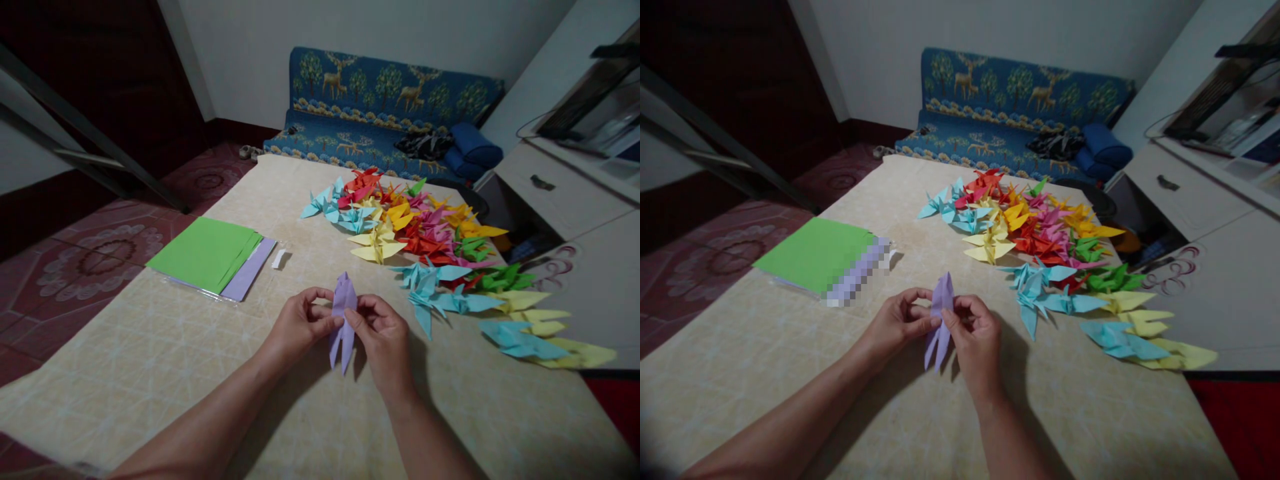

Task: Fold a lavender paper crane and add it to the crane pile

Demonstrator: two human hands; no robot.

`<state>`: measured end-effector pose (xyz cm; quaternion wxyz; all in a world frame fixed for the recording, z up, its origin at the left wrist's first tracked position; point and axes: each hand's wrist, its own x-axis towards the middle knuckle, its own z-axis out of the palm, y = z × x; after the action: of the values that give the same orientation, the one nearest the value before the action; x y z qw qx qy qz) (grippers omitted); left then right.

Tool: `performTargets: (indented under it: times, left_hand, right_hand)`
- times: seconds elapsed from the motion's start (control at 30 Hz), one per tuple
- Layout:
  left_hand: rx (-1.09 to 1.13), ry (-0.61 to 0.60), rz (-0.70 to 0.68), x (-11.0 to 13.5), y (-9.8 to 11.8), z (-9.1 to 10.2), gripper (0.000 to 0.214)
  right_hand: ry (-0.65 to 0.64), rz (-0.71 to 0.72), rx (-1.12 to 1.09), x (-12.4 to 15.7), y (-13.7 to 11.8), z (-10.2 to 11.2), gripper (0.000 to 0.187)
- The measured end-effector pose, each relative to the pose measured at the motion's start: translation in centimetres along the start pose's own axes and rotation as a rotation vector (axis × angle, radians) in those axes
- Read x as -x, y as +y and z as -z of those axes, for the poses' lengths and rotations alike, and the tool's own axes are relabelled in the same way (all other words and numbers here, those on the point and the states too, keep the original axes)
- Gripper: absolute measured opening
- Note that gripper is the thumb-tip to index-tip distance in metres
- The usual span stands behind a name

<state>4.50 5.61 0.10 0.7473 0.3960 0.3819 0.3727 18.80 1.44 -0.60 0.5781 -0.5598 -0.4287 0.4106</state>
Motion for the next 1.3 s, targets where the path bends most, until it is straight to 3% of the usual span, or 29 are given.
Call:
performTargets:
  times: [0.1,0.2,0.33,0.67,1.0,1.1,1.2,1.3]
  left_hand:
    - [-0.005,0.016,-0.066,0.1,0.2,0.0,0.05]
    - [0.009,0.026,-0.121,0.3,0.3,0.0,0.047]
    - [-0.006,0.037,-0.133,0.2,0.1,0.0,0.033]
    - [-0.101,0.105,-0.118,0.5,0.6,-0.2,0.004]
    - [-0.146,0.104,-0.096,0.4,0.3,-0.3,0.023]
    - [-0.123,0.101,-0.144,0.2,0.0,-0.1,0.026]
    - [-0.097,0.091,-0.19,0.1,0.0,0.0,0.03]
    - [-0.096,0.079,-0.202,0.1,0.0,0.0,0.029]
  right_hand:
    - [-0.047,0.137,0.008,-0.4,0.0,0.2,0.002]
    - [-0.067,0.247,0.035,-0.7,0.1,0.4,0.013]
    - [-0.077,0.266,0.091,-0.7,-0.1,0.5,0.023]
    - [-0.049,0.302,0.176,-0.6,-0.2,0.4,0.027]
    - [-0.031,0.345,0.222,-0.2,-0.4,0.1,0.028]
    - [-0.024,0.314,0.214,0.0,-0.6,0.1,0.023]
    - [0.022,0.161,0.119,0.1,-0.6,0.3,0.011]
    - [0.003,-0.027,-0.009,0.1,-0.4,0.5,0.025]
